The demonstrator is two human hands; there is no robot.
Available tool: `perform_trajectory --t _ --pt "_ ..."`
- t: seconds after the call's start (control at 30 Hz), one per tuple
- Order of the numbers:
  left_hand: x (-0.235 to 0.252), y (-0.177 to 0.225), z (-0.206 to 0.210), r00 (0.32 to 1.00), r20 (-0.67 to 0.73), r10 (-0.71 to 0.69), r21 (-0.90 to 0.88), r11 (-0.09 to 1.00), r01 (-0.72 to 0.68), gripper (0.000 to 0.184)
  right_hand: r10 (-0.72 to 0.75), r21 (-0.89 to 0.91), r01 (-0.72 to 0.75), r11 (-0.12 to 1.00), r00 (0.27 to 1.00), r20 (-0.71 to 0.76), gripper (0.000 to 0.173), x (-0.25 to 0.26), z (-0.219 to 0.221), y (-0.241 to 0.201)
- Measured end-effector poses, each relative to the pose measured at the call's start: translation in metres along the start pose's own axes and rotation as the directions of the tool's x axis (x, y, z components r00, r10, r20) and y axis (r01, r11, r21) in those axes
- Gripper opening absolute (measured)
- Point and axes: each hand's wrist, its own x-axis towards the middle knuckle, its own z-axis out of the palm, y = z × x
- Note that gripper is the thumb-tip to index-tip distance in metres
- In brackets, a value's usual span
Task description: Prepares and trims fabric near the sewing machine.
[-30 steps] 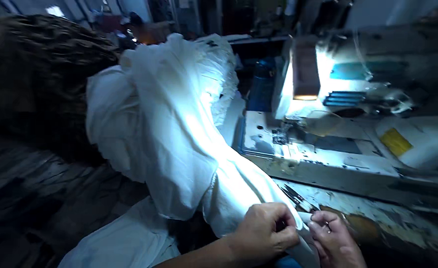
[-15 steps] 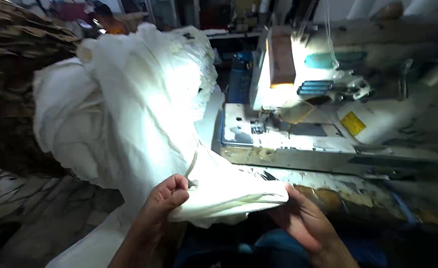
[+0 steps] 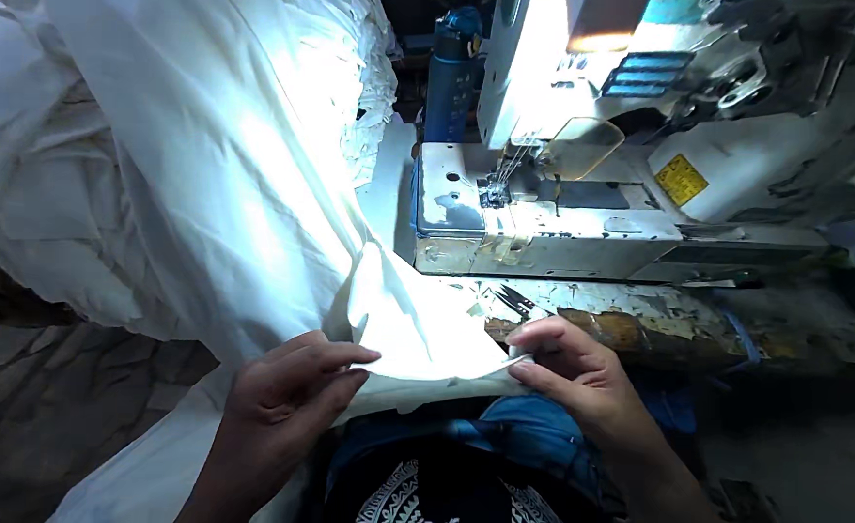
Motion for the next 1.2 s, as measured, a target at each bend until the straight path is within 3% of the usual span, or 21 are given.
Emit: perform_trajectory --t 0.07,0.1,0.23,0.33,0.43,0.53,0.63,0.7,0.8,0.83,0.93,1.0,1.07,1.2 --pt "0.000 0.002 0.004 0.999 0.044 -0.010 0.055 0.998 0.007 0.021 0.006 -0.197 0.001 0.980 0.999 0.035 0.022 0.000 0.001 0.001" --pt "0.000 0.001 0.007 0.998 0.057 -0.026 0.019 1.000 0.025 0.022 0.031 -0.186 -0.022 0.982 0.999 0.043 0.021 0.000 0.002 0.000" --pt "0.000 0.001 -0.001 0.983 -0.074 -0.171 -0.217 0.964 0.151 0.022 0.072 0.153 -0.066 0.986 0.997 -0.033 0.015 0.007 0.004 0.003" --pt "-0.003 -0.001 -0.013 0.996 -0.038 -0.077 -0.149 0.986 0.071 0.018 0.013 0.204 -0.013 0.979 1.000 0.000 0.017 0.008 0.004 0.001" --pt "-0.006 0.004 -0.014 1.000 -0.012 0.000 0.082 0.997 0.000 0.022 -0.023 0.091 0.017 0.996 0.997 0.069 0.025 0.004 0.008 -0.005" --pt "-0.008 0.008 -0.010 0.989 -0.081 0.121 0.251 0.963 -0.098 0.015 -0.096 -0.142 0.092 0.986 0.995 -0.023 0.026 0.001 0.015 -0.004" --pt "-0.006 0.007 -0.003 0.958 -0.157 0.238 0.311 0.933 -0.181 0.012 -0.305 -0.445 0.227 0.866 0.946 -0.113 0.017 -0.003 0.019 0.002" --pt "0.005 0.006 0.002 0.963 -0.181 0.200 0.220 0.962 -0.159 0.012 -0.360 -0.502 0.277 0.819 0.930 -0.074 0.023 -0.004 0.015 -0.003" --pt "0.046 0.019 0.023 0.976 -0.204 -0.082 -0.185 0.982 0.044 0.012 -0.279 -0.369 0.243 0.897 0.959 -0.045 0.032 0.003 0.010 -0.011" --pt "0.067 0.025 0.030 0.975 -0.196 -0.107 -0.189 0.980 0.070 0.012 -0.225 -0.284 0.198 0.938 0.972 -0.065 0.033 0.009 0.009 -0.011" --pt "0.141 0.012 0.044 0.996 -0.068 0.053 0.195 0.980 -0.039 0.009 0.073 0.124 -0.053 0.991 0.984 -0.162 0.028 0.023 0.006 0.004" --pt "0.189 -0.026 0.059 0.995 0.097 -0.014 0.436 0.899 -0.030 0.011 0.231 0.300 -0.164 0.940 0.951 -0.205 0.028 0.030 0.003 0.020" --pt "0.226 -0.062 0.083 0.967 0.240 -0.086 0.525 0.849 -0.055 0.019 0.304 0.355 -0.210 0.911 0.924 -0.234 0.030 0.042 -0.002 0.035" --pt "0.266 -0.081 0.118 0.968 0.244 -0.064 0.518 0.852 -0.074 0.032 0.264 0.335 -0.168 0.927 0.927 -0.268 0.030 0.068 -0.011 0.046"
